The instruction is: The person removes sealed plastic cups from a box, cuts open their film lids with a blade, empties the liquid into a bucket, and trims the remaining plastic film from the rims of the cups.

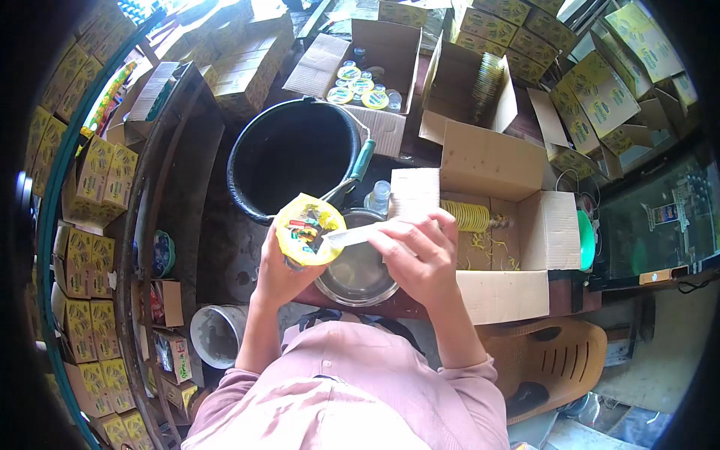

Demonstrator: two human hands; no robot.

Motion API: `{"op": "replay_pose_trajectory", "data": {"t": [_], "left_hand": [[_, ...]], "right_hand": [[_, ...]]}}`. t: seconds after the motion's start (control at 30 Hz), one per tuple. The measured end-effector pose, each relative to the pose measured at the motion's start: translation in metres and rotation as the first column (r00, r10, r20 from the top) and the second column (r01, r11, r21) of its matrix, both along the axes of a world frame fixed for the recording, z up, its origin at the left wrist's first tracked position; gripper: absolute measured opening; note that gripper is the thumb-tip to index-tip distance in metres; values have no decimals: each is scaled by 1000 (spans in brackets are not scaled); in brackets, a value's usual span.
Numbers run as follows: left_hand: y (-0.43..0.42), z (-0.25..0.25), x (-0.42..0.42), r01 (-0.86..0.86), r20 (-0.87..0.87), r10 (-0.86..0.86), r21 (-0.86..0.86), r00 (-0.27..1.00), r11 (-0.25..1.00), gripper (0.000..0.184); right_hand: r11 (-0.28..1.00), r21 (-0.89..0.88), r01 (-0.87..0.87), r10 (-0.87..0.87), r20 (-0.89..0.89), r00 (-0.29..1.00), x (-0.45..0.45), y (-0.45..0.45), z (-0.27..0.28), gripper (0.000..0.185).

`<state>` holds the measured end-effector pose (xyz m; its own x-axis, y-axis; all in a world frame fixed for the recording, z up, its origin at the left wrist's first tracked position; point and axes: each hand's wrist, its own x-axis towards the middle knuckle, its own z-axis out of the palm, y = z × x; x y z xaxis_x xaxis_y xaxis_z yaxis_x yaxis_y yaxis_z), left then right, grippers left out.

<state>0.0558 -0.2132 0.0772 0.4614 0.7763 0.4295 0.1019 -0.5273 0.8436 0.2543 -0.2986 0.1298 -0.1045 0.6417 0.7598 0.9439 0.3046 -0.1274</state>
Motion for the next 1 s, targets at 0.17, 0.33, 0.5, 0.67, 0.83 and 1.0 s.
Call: {"op": "replay_pose_trajectory", "data": {"t": [0.17,0.33,0.5,0.67,0.83,1.0], "left_hand": [[-9,8,-2,99,29,-99,2,995,995,70],[-15,16,-1,183,115,-194,97,974,978,77],[-20,23,2,162,100,-165,44,981,986,75],[-21,33,3,150,14,-152,100,988,984,73],[-22,30,4,253,-35,-252,37,967,967,72],[-21,29,8,319,-16,-319,7,948,948,75]], "right_hand": [[998,20,-53,49,148,988,-7,4,12,13],[992,78,-102,78,262,962,-3,7,22,11],[988,108,-114,82,270,960,-6,6,25,11],[978,93,-188,162,237,958,-1,4,24,13],[962,50,-268,251,222,942,1,4,29,14],[954,27,-299,288,203,936,2,5,29,15]]}}
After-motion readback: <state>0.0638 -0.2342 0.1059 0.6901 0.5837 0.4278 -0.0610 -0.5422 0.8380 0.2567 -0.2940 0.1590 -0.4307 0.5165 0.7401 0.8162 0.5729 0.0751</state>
